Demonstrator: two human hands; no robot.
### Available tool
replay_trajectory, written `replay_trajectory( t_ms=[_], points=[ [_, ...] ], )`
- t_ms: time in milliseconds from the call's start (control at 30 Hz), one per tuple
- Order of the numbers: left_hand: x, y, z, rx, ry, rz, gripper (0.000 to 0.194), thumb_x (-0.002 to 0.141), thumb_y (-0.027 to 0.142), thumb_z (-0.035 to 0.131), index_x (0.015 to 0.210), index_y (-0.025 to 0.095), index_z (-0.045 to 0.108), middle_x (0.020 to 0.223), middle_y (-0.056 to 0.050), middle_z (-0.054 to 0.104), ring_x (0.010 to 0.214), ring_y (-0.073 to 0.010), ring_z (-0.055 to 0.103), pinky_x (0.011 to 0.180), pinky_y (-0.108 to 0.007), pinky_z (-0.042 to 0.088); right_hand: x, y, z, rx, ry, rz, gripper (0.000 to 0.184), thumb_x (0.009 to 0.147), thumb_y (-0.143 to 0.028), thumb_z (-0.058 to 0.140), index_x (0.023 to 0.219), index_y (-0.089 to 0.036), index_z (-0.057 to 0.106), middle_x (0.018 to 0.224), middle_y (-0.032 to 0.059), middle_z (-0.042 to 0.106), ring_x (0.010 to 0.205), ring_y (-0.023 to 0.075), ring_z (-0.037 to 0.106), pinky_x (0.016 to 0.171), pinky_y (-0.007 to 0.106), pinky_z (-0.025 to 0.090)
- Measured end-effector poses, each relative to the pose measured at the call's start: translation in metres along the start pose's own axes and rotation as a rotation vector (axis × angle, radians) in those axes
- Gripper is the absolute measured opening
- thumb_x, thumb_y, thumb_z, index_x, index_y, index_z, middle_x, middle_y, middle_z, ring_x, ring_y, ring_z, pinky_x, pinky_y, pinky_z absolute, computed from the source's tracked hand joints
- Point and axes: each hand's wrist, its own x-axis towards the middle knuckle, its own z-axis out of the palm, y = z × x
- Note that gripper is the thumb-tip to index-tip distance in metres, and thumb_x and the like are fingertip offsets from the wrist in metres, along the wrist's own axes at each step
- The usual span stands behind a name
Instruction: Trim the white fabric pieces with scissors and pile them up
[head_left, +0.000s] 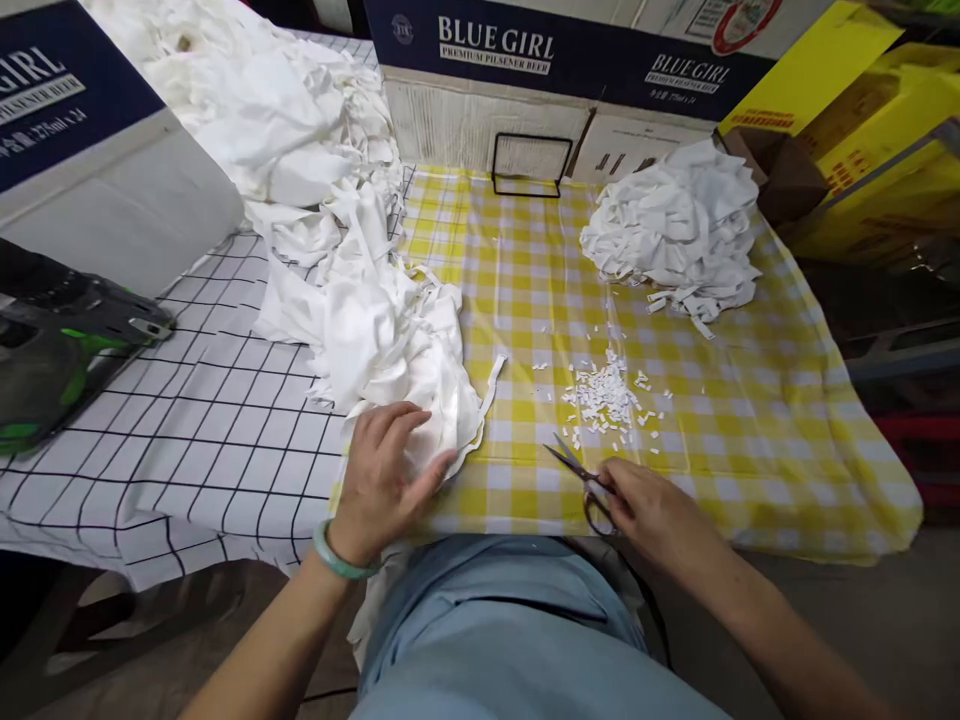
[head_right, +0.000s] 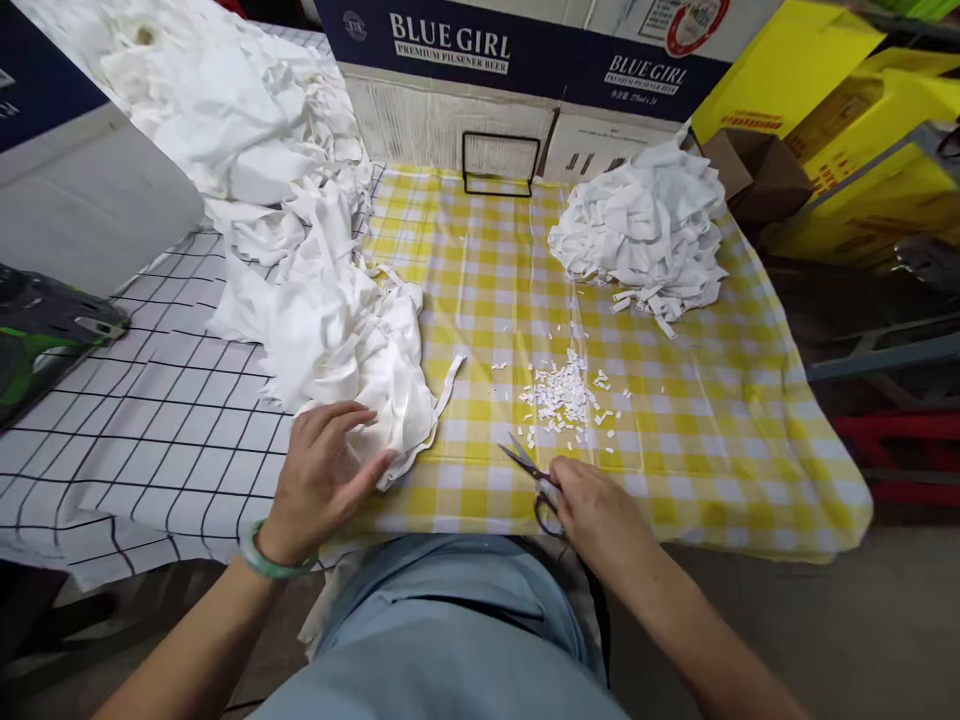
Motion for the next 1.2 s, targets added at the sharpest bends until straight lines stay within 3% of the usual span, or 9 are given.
replay_trajectory(
  t_ms=[100,167,333,500,600,800,867,1000,1200],
  points=[
    [-0.011,0.025,0.005,-0.142,0.048,0.062,0.028,0.082,0.016,0.069,0.107,0.016,0.056,0.1,-0.012,0.06,0.097,-0.0236,0.057,0.085,-0.037,0.049,0.018,-0.018,-0.008,-0.026,0.095,-0.118,0.013,0.093,-0.014,0.046,0.085,-0.021,0.054,0.081,0.005,0.062,0.076,0.0205,0.057,0.069,0.032,0.044],
    [-0.019,0.04,0.011,-0.33,-0.081,0.048,0.012,0.086,0.01,0.061,0.095,0.016,0.057,0.086,-0.007,0.059,0.083,-0.0182,0.056,0.073,-0.03,0.048,0.049,-0.04,-0.005,-0.017,0.146,-0.33,0.016,0.094,-0.012,0.045,0.096,-0.019,0.06,0.09,0.0071,0.063,0.087,0.0218,0.057,0.078,0.033,0.045],
    [-0.028,0.057,0.02,-0.799,-0.481,-0.454,0.03,0.094,0.034,0.053,0.072,0.015,0.059,0.07,-0.004,0.058,0.068,-0.0147,0.053,0.065,-0.028,0.044,0.115,-0.077,0.003,-0.09,0.235,-0.729,0.017,0.095,-0.013,0.049,0.098,-0.018,0.065,0.112,0.0118,0.064,0.102,0.0256,0.052,0.085,0.038,0.045],
    [-0.01,0.051,0.01,-1.436,-0.228,-1.045,0.048,0.093,0.055,0.048,0.101,0.012,0.067,0.095,-0.011,0.07,0.089,-0.0205,0.065,0.083,-0.032,0.053,0.08,-0.096,-0.019,0.166,0.378,-0.984,0.019,0.097,-0.013,0.044,0.102,-0.013,0.062,0.099,0.0106,0.067,0.095,0.0208,0.054,0.086,0.035,0.046],
    [0.013,0.044,-0.002,-1.577,-0.15,-1.176,0.032,0.087,0.035,0.066,0.109,0.012,0.065,0.103,-0.011,0.07,0.086,-0.0165,0.067,0.08,-0.027,0.055,0.049,-0.113,-0.016,0.247,0.197,-1.145,0.021,0.096,-0.012,0.041,0.092,-0.013,0.062,0.083,0.0066,0.065,0.078,0.0183,0.053,0.077,0.032,0.047],
    [0.029,0.036,-0.014,-1.637,-0.134,-1.293,0.022,0.079,0.008,0.068,0.101,0.01,0.064,0.089,-0.005,0.065,0.062,-0.0064,0.058,0.045,-0.012,0.042,0.041,-0.114,0.0,0.501,-0.123,-1.114,0.021,0.082,-0.006,0.048,0.098,-0.016,0.057,0.085,0.0044,0.068,0.077,0.0159,0.058,0.073,0.027,0.05],
    [0.024,0.034,-0.015,-1.694,-0.115,-1.345,0.016,0.077,0.005,0.065,0.092,0.011,0.062,0.077,-0.001,0.059,0.054,-0.0044,0.051,0.037,-0.01,0.032,0.051,-0.107,0.0,0.622,-0.048,-0.992,0.029,0.079,-0.005,0.05,0.104,-0.019,0.054,0.092,0.0048,0.067,0.087,0.0159,0.061,0.082,0.027,0.051],
    [0.014,0.029,-0.017,-1.838,-0.147,-1.357,0.004,0.078,0.009,0.061,0.079,0.011,0.057,0.068,0.002,0.049,0.048,-0.0031,0.041,0.035,-0.011,0.025,0.088,-0.098,0.006,0.51,0.344,-0.593,0.038,0.083,-0.013,0.06,0.119,-0.02,0.052,0.121,0.0139,0.057,0.117,0.0263,0.052,0.101,0.046,0.044],
    [0.013,0.034,-0.028,-1.665,-0.261,-1.228,0.015,0.085,0.025,0.06,0.086,0.01,0.063,0.08,-0.003,0.055,0.048,-0.0017,0.037,0.038,-0.013,0.019,0.142,-0.108,-0.007,0.534,0.323,-0.785,0.013,0.093,-0.016,0.052,0.098,-0.022,0.063,0.11,0.0088,0.066,0.113,0.0241,0.056,0.101,0.045,0.043]
  ],
)
